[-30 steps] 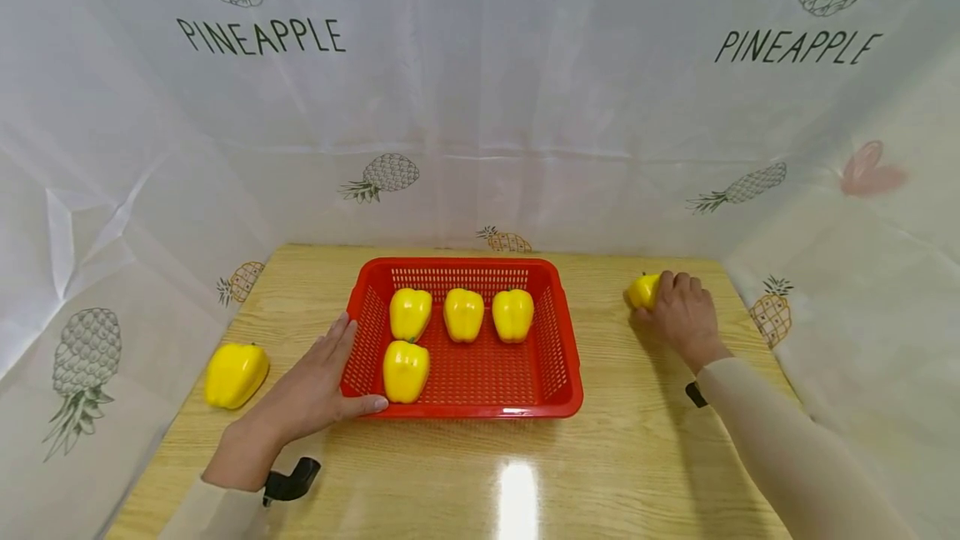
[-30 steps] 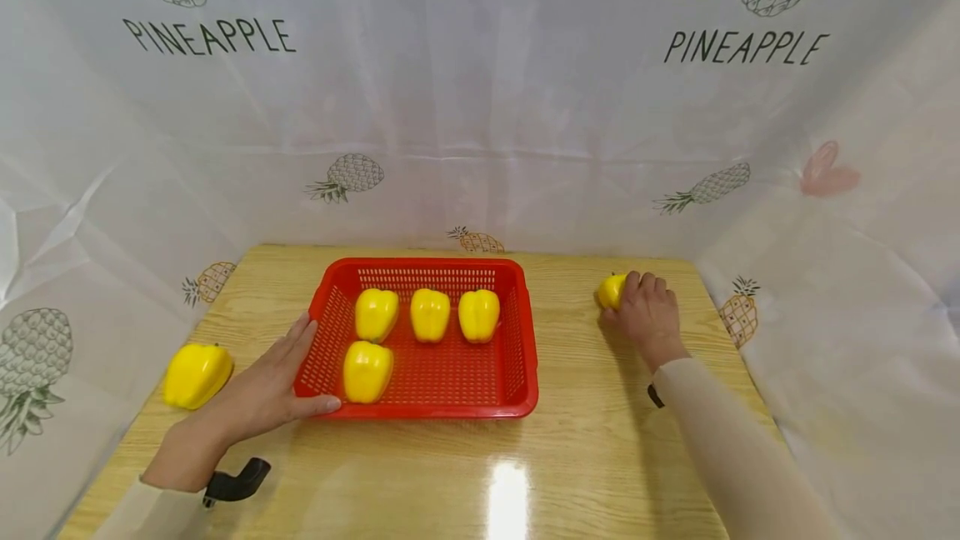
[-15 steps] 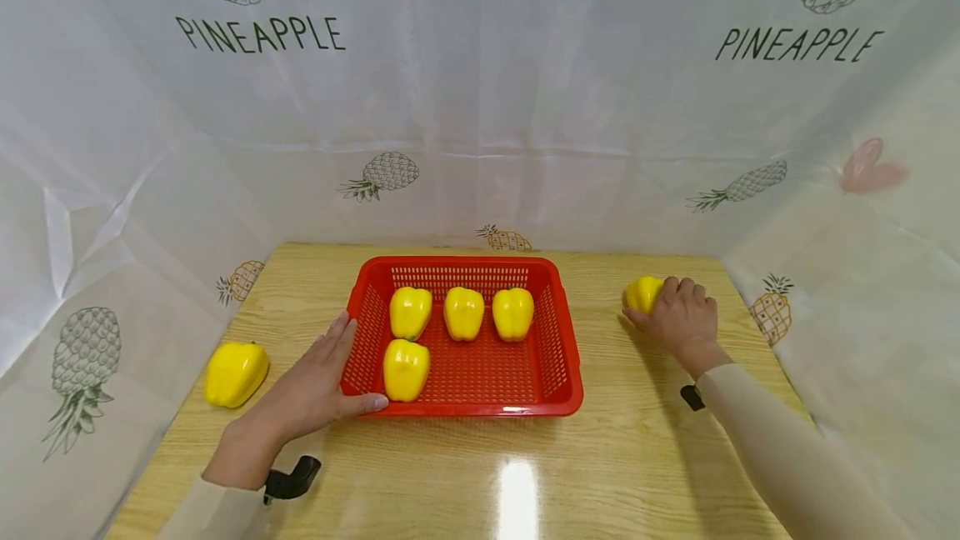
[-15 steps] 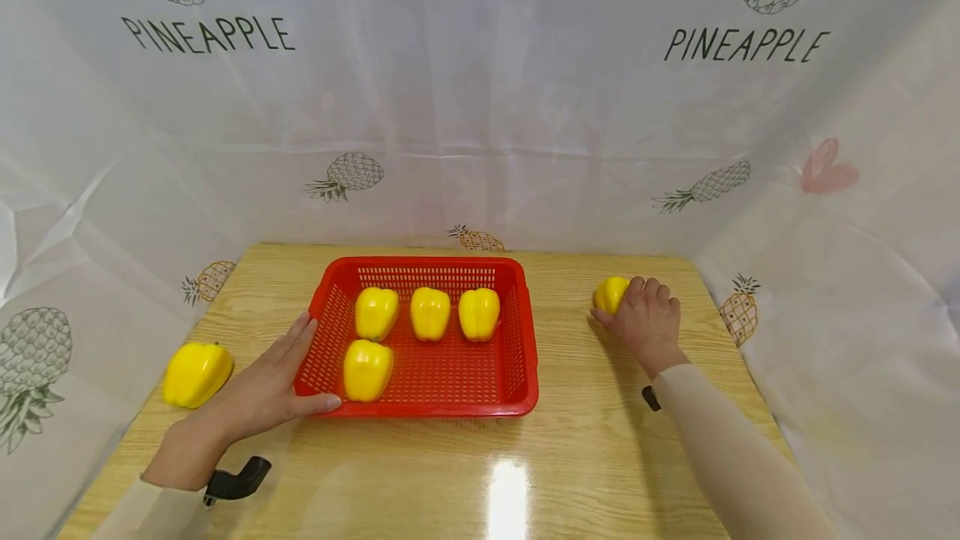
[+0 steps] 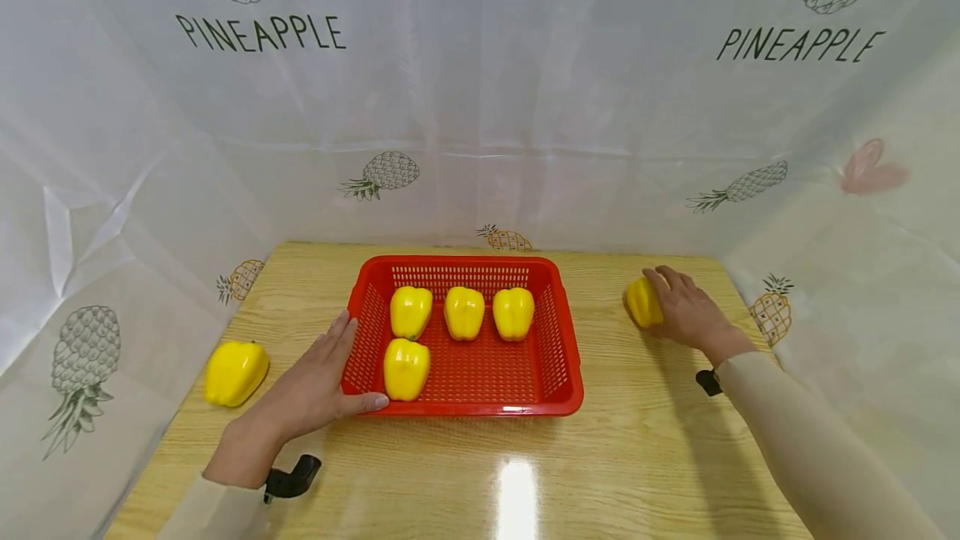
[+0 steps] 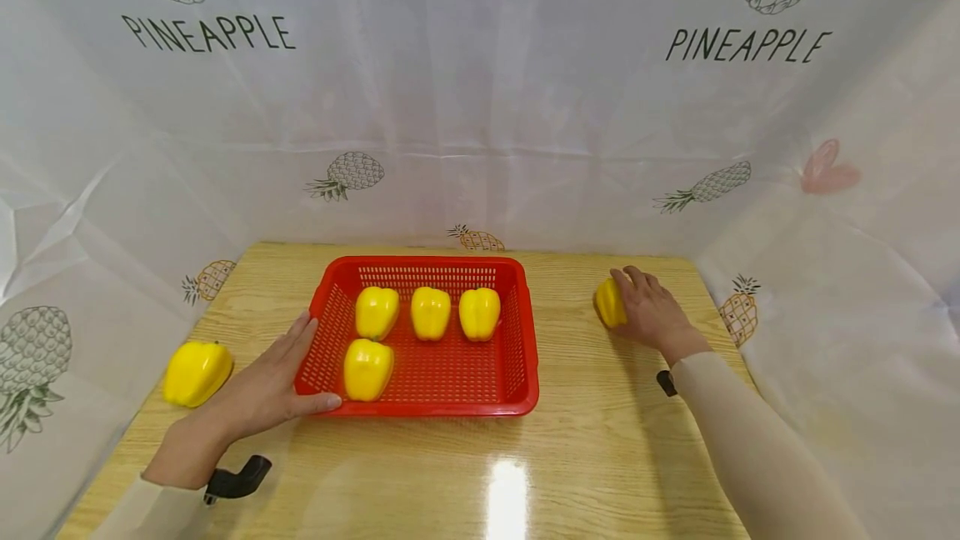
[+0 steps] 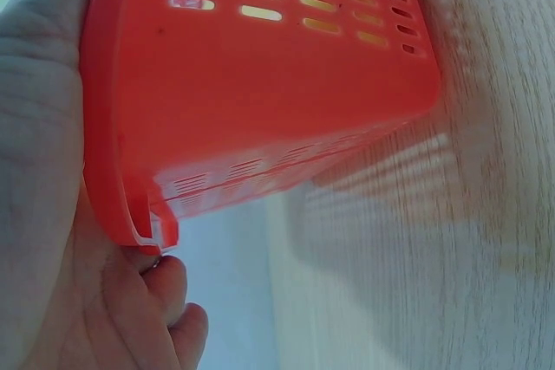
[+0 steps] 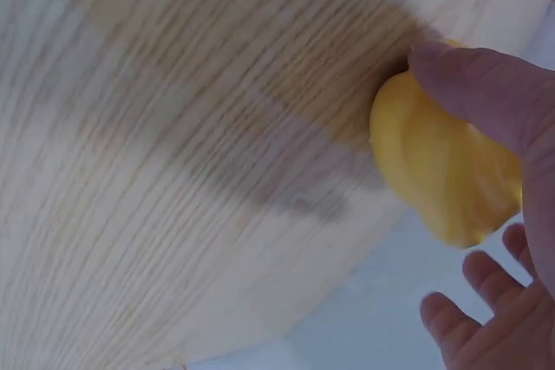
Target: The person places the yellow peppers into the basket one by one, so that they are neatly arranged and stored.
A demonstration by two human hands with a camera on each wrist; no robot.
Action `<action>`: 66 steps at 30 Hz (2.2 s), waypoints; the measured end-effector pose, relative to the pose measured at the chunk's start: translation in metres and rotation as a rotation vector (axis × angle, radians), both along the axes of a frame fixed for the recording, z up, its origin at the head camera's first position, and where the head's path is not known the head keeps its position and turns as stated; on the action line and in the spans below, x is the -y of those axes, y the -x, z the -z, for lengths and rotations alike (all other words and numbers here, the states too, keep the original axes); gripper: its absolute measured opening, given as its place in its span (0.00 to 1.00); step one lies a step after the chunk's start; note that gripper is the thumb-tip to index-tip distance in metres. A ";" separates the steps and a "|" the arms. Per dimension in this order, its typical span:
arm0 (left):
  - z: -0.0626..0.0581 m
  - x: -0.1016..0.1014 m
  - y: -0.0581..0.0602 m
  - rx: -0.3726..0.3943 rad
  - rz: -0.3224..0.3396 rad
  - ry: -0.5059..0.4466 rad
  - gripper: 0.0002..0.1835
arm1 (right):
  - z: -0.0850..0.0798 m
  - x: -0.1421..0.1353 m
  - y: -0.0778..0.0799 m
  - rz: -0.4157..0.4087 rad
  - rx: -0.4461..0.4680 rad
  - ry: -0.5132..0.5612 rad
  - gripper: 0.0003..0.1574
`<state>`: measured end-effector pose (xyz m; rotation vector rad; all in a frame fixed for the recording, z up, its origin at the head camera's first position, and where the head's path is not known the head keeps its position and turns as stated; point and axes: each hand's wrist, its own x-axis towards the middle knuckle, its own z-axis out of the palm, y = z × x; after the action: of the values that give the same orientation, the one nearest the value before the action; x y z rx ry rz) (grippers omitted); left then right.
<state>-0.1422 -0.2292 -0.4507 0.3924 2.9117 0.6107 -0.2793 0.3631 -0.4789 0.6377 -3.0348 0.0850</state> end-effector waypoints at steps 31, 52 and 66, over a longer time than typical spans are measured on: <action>0.000 0.000 0.001 0.012 -0.009 0.010 0.73 | 0.004 0.012 0.003 0.001 -0.016 -0.026 0.62; 0.000 0.000 0.001 0.013 -0.008 0.007 0.74 | -0.039 0.053 -0.014 -0.109 -0.253 -0.062 0.63; -0.003 0.000 0.000 0.019 -0.006 0.010 0.76 | -0.078 0.089 -0.027 -0.196 -0.350 -0.150 0.60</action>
<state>-0.1426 -0.2288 -0.4482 0.3749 2.8974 0.5979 -0.2523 0.2739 -0.4011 0.8576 -2.6534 -0.2260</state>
